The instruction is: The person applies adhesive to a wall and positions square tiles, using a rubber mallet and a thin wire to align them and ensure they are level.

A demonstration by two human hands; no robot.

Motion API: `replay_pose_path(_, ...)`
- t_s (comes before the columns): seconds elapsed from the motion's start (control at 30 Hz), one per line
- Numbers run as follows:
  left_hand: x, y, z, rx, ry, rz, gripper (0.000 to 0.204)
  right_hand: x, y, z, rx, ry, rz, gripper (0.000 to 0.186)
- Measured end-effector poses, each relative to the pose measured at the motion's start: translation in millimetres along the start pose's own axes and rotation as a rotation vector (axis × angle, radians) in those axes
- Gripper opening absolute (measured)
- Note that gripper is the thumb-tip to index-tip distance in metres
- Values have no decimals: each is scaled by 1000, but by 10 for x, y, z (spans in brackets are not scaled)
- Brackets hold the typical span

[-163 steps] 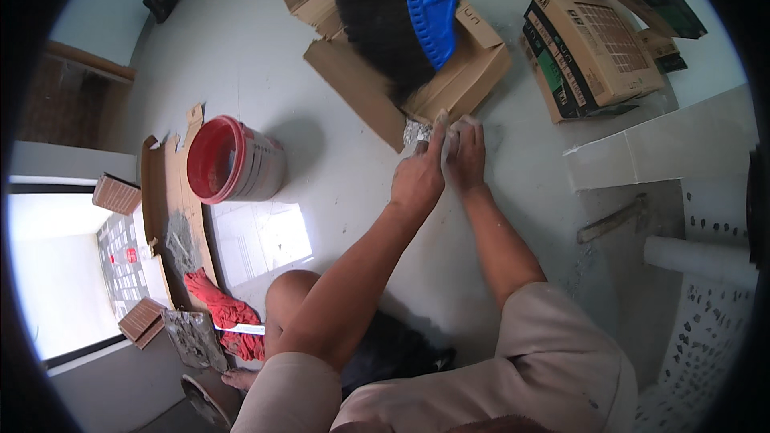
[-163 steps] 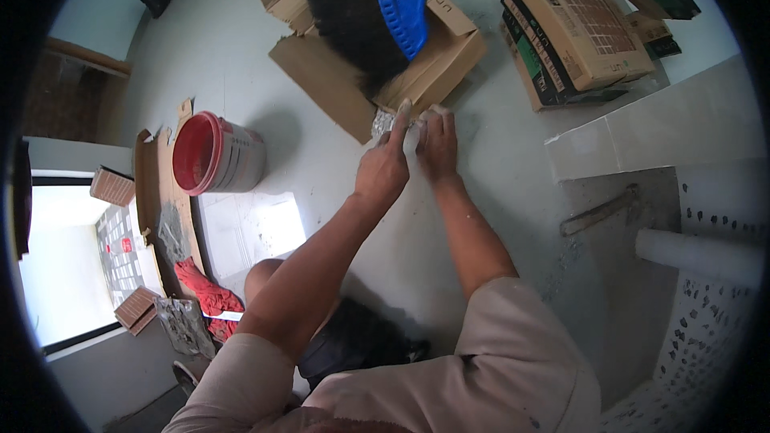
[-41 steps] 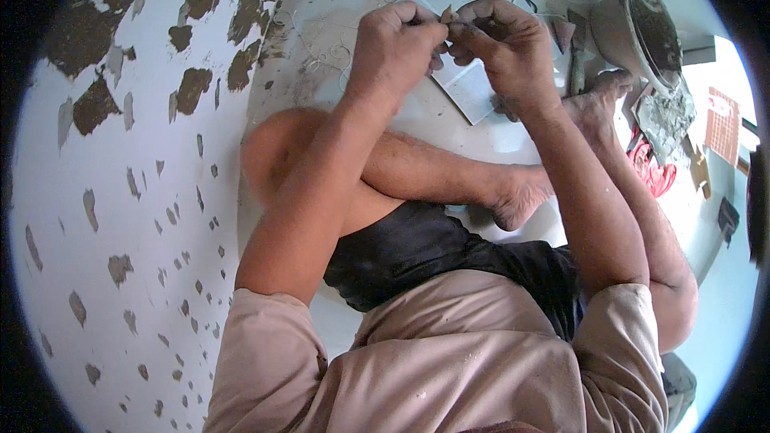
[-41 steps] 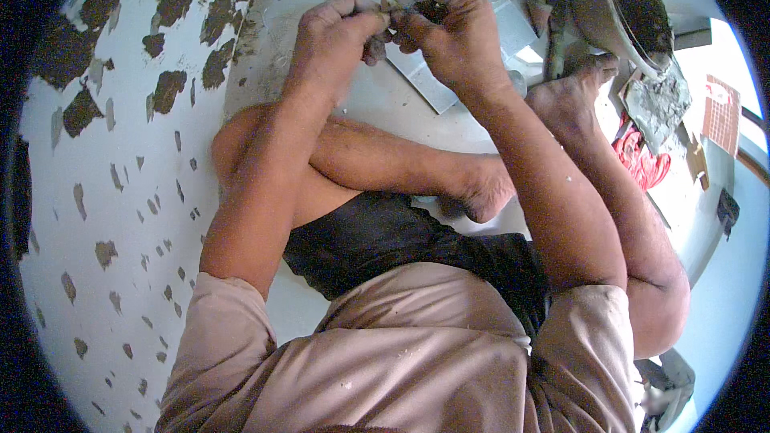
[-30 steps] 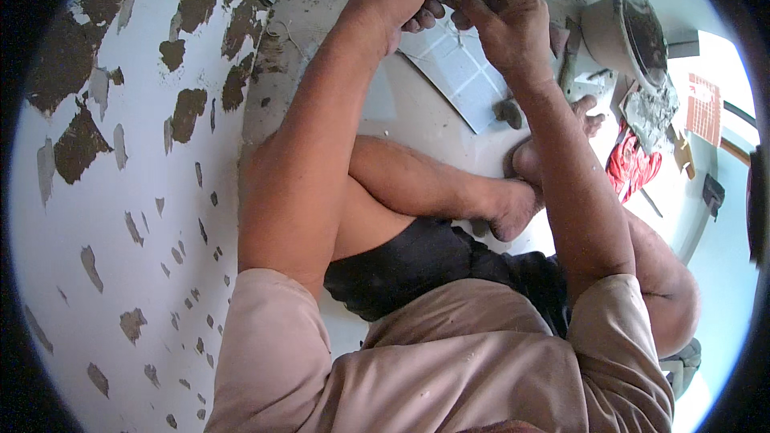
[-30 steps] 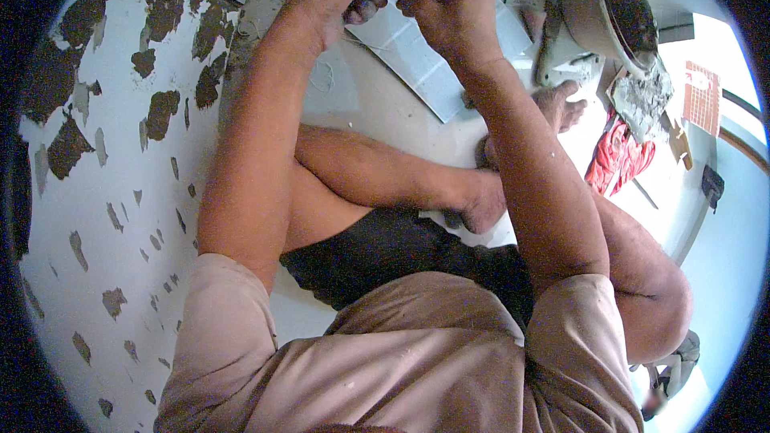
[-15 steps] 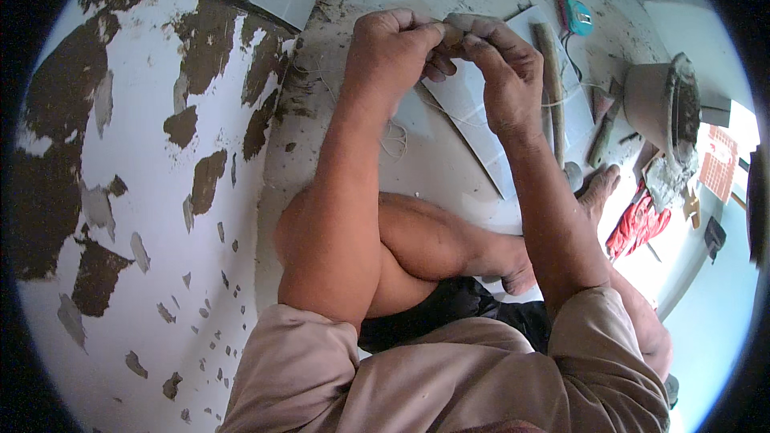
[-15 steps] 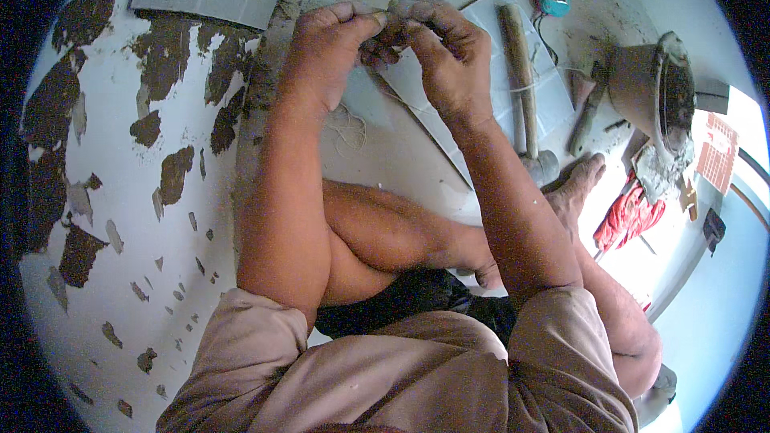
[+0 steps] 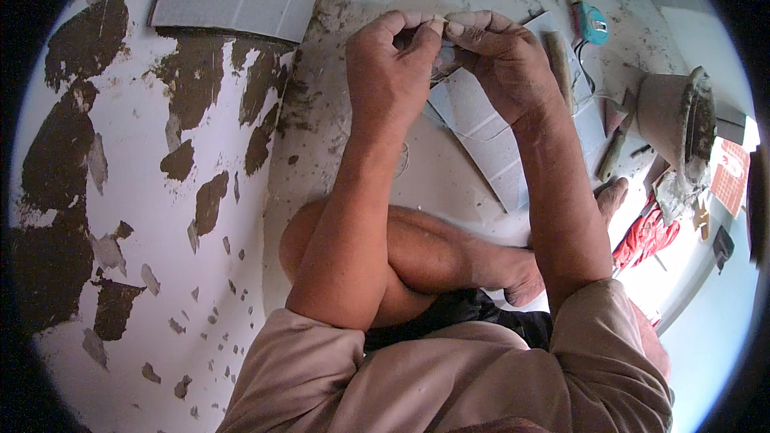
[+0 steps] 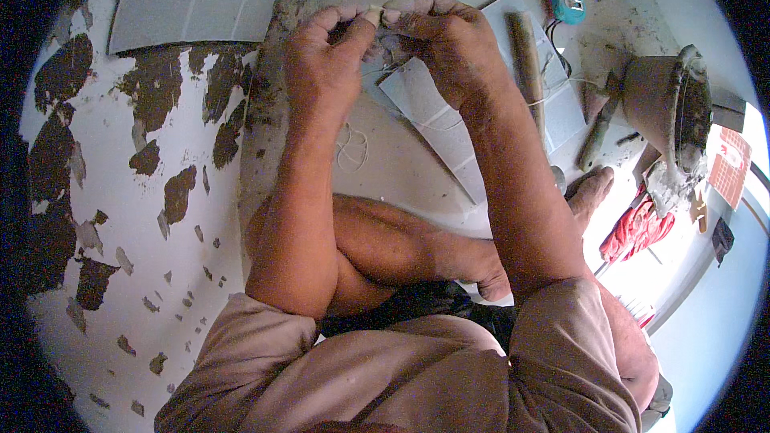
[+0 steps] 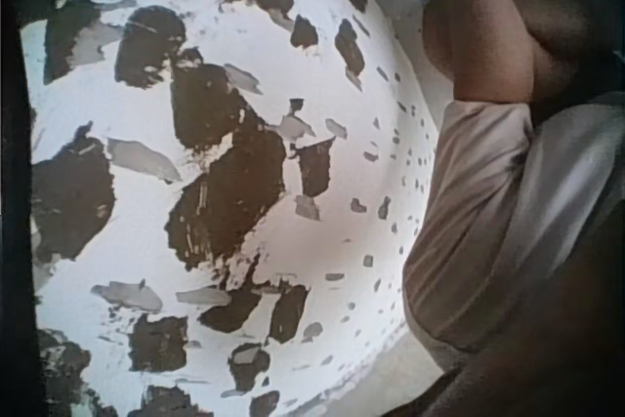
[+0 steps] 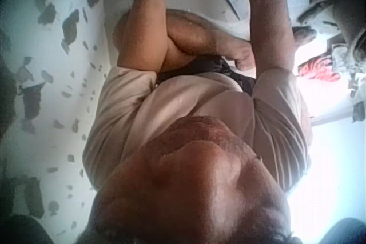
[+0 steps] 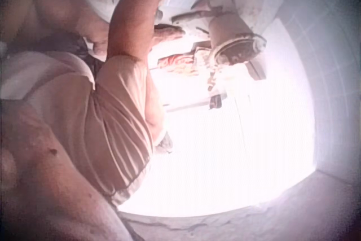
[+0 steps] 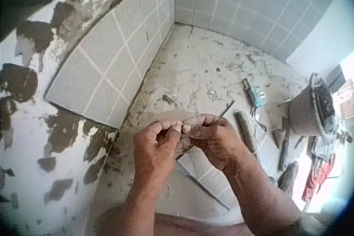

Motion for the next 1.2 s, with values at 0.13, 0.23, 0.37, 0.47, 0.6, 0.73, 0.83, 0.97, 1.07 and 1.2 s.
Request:
replay_pose_path(0.13,-36,94,37,-27,-71,-54,14,43,-120,8,-54,87,10,9)
replay_pose_path(0.23,-127,113,57,102,-63,-150,13,-37,-169,-77,-264,58,41,8)
replay_pose_path(0.37,-286,195,100,55,-59,87,15,-148,-351,-221,-226,29,4,9)
replay_pose_path(0.47,-320,267,196,-45,-150,208,14,-168,-464,-397,-147,32,-30,10)
replay_pose_path(0.6,-397,325,301,-311,-316,336,13,-119,-553,-549,-252,-30,-32,13)
replay_pose_path(0.73,-374,426,430,-343,-413,359,17,76,-587,-691,-681,8,31,19)
replay_pose_path(0.83,-354,583,602,-445,-571,441,19,262,-545,-808,-735,28,135,23)
replay_pose_path(0.97,-329,600,610,-637,-718,463,16,579,-447,-816,-1248,-31,507,26)
replay_pose_path(1.07,-313,538,612,-627,-686,442,12,700,-536,-865,-1300,-23,523,27)
replay_pose_path(1.2,-259,644,662,-695,-703,416,11,653,-563,-970,-1355,-34,594,25)
Point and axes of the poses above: each hand's wrist, its own x-axis towards the middle knuckle, its own z-axis out of the back of the hand, y = z × x, the point moved 5 cm from there along x, towards the middle knuckle, and after that the axes turned 4 degrees about y, right-handed, at the moved point
